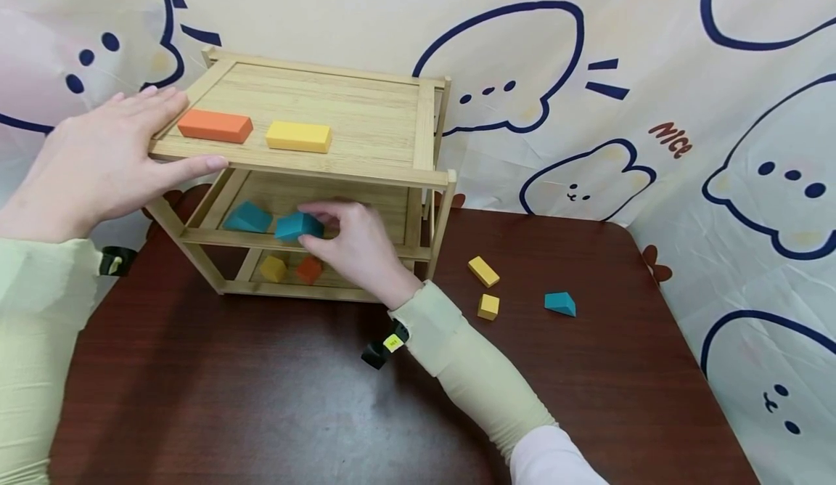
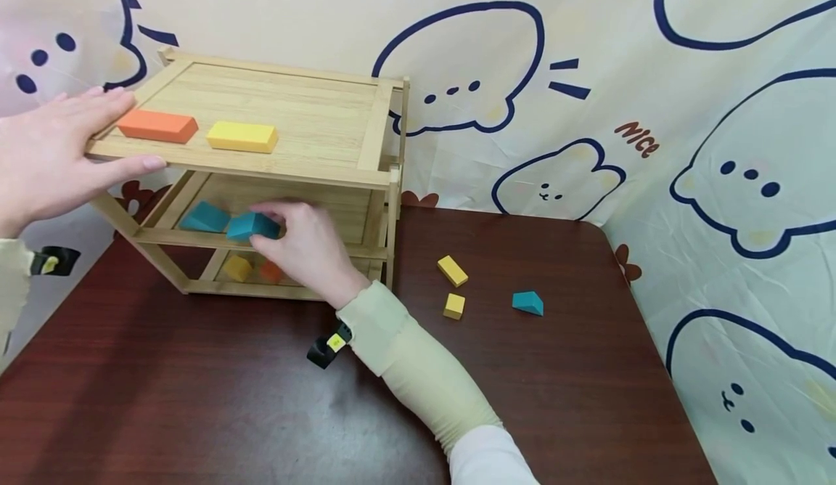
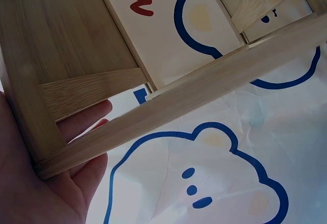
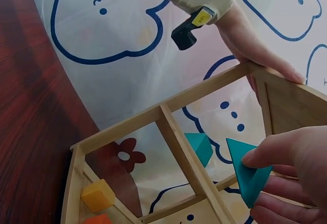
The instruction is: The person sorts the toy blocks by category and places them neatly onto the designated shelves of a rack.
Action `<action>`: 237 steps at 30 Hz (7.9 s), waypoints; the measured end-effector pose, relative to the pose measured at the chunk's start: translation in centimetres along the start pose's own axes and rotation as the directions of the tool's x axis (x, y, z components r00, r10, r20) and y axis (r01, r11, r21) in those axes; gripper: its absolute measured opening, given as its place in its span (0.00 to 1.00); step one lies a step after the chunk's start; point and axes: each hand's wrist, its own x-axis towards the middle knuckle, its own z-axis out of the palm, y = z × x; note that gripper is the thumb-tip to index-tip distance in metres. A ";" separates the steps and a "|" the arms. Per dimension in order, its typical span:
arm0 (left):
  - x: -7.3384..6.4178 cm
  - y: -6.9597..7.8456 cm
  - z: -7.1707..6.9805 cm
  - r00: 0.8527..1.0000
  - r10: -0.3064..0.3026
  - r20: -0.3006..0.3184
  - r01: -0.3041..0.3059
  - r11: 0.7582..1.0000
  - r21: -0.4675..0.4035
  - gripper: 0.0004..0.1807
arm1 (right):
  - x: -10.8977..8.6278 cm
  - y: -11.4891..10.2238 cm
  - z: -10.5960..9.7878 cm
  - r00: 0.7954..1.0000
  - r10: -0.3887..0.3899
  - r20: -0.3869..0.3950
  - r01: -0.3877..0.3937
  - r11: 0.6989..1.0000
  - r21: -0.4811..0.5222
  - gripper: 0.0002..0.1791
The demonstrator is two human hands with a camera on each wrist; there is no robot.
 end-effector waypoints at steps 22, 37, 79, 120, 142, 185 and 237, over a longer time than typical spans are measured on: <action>0.1 -0.2 0.0 1.000 0.011 -0.008 -0.011 1.000 -0.009 0.53 | 1.3 0.8 1.0 1.000 -0.004 0.029 0.008 0.991 -0.134 0.21; 0.0 -0.3 0.1 0.999 0.026 -0.019 -0.026 0.999 -0.023 0.52 | 1.7 1.1 1.6 0.999 -0.007 0.039 0.013 0.987 -0.160 0.20; 0.1 -0.4 0.0 1.000 0.025 -0.010 -0.026 0.999 -0.021 0.53 | -1.4 -0.5 -2.4 0.997 -0.069 -0.042 0.064 0.992 -0.111 0.23; -0.2 0.0 -0.2 1.000 -0.002 -0.001 0.002 1.000 -0.027 0.53 | -10.5 2.3 -9.6 0.991 -0.123 -0.059 0.117 0.989 -0.088 0.25; -0.2 0.1 -0.2 1.000 -0.003 0.004 0.003 1.000 -0.025 0.53 | -15.4 6.1 -11.3 0.960 0.144 0.240 -0.101 0.978 -0.182 0.29; -0.1 -0.2 -0.1 1.000 0.006 -0.003 -0.006 1.000 -0.030 0.53 | -20.4 10.6 -11.2 0.748 0.295 0.595 -0.241 0.955 -0.171 0.26; -0.1 0.0 -0.4 1.000 0.016 0.004 -0.015 1.000 -0.025 0.52 | -17.9 10.2 -9.6 0.889 0.246 0.387 -0.214 0.969 -0.124 0.26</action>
